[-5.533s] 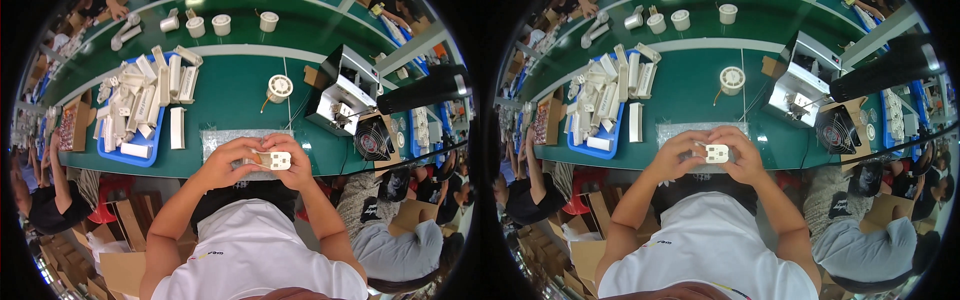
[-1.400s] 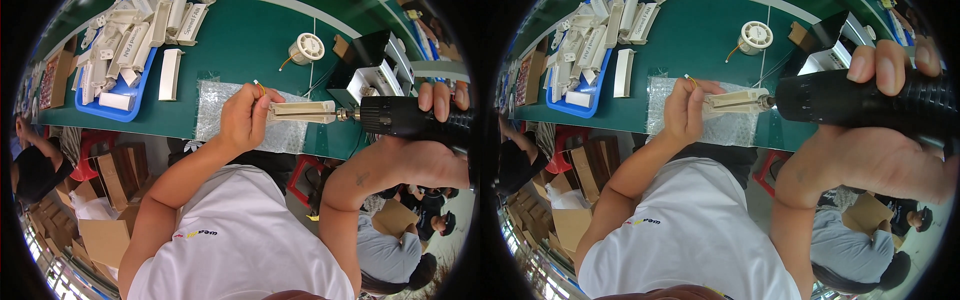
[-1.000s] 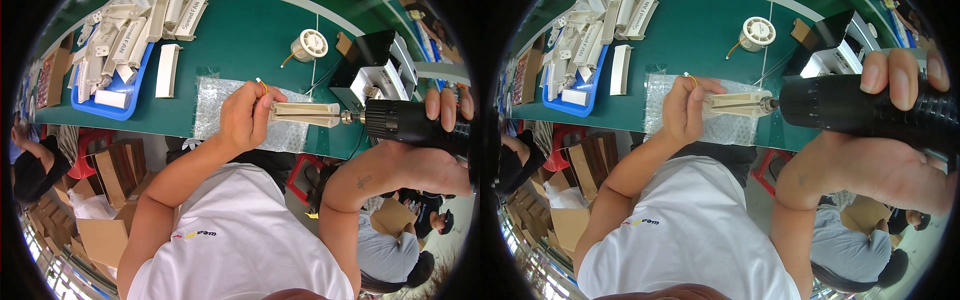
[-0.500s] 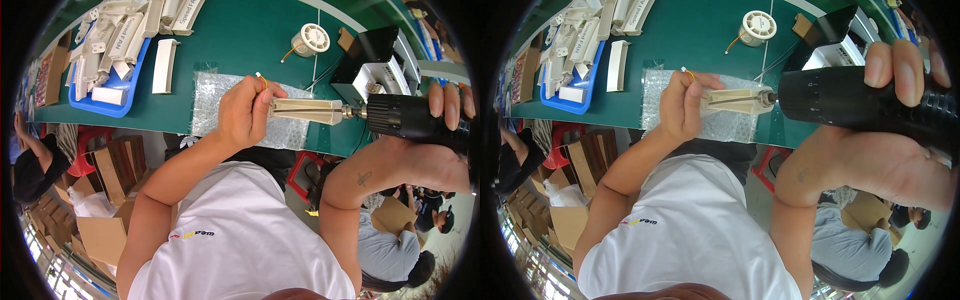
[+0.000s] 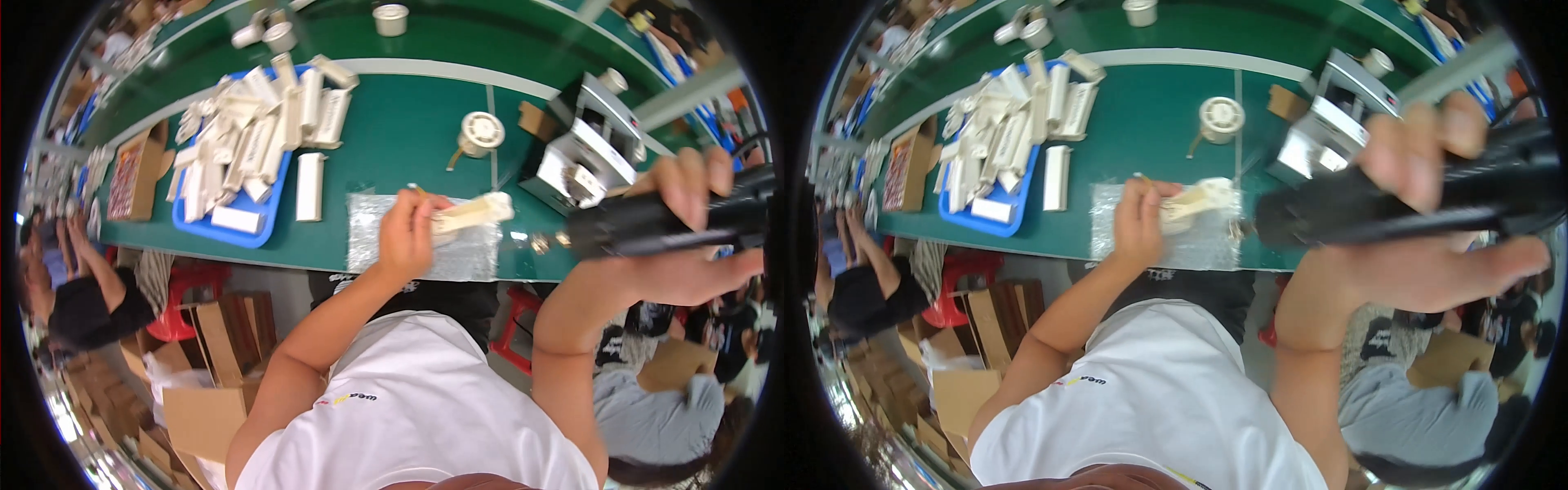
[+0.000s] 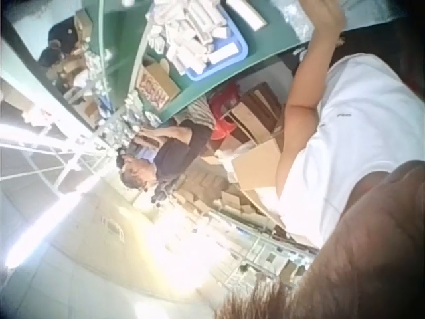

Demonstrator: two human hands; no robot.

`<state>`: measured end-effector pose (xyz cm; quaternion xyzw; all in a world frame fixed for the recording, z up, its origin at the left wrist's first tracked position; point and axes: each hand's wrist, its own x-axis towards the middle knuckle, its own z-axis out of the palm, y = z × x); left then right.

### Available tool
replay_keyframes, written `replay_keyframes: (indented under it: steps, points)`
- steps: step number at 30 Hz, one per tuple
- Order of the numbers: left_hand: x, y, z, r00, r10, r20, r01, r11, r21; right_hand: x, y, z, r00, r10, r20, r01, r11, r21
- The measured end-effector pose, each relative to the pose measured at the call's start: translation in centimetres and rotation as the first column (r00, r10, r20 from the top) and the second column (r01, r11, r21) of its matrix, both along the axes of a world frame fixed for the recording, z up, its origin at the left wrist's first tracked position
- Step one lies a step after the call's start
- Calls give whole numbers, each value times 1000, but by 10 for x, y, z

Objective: Assemble small electronic fans by attaching plastic housing components to the motor using an electric screwdriver and inspecting the final assembly.

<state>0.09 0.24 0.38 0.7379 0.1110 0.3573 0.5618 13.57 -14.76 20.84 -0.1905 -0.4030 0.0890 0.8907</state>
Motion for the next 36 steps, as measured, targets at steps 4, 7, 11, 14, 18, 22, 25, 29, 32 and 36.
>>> replay_keyframes:
  steps: [4,7,11,14,18,22,25,29,32,36]
  points:
    - [-8,2,6,1000,13,-14,-13,1000,-20,53,-35,28,905,-311,289,369,913,-172]
    - [-3,7,-2,998,-58,32,60,997,-46,72,-5,23,213,-806,552,969,248,-12]
    - [-1,7,-4,993,-68,91,79,989,-124,79,5,12,350,-771,532,921,387,-44]
    - [-3,10,-6,997,-38,65,40,998,-45,55,11,18,461,-859,224,842,344,-415]
    - [-2,5,-1,999,34,-25,-33,999,40,50,-21,-5,867,-476,147,497,803,-330]
    - [0,3,-3,999,-5,36,4,999,39,14,-2,6,941,-333,58,331,875,-352]
    - [-1,4,-6,998,-29,62,27,999,26,-3,30,5,893,-439,103,442,808,-390]
    - [-1,6,-8,997,-12,75,6,997,75,-10,44,-1,904,-408,125,424,821,-383]
    - [-2,7,-8,997,-5,80,-1,997,77,-11,44,-9,930,-345,128,368,863,-346]
    - [-3,8,-8,997,-20,69,16,998,60,-8,36,-22,953,-272,132,300,909,-290]
